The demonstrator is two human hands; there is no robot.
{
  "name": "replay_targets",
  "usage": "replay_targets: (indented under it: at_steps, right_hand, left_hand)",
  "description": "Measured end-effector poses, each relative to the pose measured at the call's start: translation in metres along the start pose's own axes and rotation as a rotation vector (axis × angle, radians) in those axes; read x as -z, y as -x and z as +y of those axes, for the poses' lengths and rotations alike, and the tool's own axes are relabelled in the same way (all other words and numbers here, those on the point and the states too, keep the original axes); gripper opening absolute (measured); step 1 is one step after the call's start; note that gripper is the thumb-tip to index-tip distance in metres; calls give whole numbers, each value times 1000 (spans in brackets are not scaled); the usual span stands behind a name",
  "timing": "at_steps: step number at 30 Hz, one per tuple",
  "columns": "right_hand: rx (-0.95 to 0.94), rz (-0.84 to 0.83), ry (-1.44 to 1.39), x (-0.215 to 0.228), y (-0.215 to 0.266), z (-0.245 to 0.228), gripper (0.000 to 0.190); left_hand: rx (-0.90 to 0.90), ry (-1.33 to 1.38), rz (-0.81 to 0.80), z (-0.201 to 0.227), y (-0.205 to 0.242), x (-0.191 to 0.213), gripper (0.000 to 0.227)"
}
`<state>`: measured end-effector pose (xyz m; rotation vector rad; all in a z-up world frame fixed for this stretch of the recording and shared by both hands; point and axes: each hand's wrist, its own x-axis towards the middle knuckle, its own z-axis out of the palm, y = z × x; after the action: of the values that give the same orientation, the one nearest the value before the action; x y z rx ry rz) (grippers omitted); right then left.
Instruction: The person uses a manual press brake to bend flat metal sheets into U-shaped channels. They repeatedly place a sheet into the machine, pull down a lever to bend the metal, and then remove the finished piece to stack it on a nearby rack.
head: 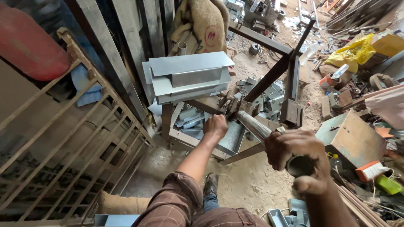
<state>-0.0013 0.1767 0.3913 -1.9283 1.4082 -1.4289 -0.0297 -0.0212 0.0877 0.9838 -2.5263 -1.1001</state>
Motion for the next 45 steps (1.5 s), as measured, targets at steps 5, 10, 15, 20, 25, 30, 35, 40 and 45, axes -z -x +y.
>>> replay_targets:
  at_steps: [5, 10, 15, 20, 25, 30, 35, 40, 45]
  right_hand:
    - [-2, 59, 31, -8, 7, -3, 62]
    - [36, 105, 47, -20, 16, 0, 59]
    - [70, 153, 57, -25, 17, 3, 57]
    - [58, 151, 61, -22, 18, 0, 56]
    - [102, 90, 119, -30, 31, 8, 50]
    - [50, 37, 234, -37, 45, 4, 45]
    - [164, 23, 232, -33, 47, 24, 47]
    - [245, 83, 9, -10, 27, 45, 50]
    - [197, 147, -148, 42, -11, 45, 44]
  left_hand:
    - [3, 28, 5, 6, 3, 13, 34]
    - [-8, -47, -17, 6, -8, 4, 33]
    - [-75, -51, -163, 33, 20, 65, 56]
    - [-964, 651, -33, 98, 115, 119, 69]
    - [-915, 708, 118, 99, 159, 101, 48]
    - [-950, 890, -15, 100, 178, 122, 33]
    - [-201, 1456, -250, 82, 175, 111, 37]
    - [-676, 183, 213, 27, 144, 63, 47]
    - [-815, -200, 117, 9, 116, 22, 63]
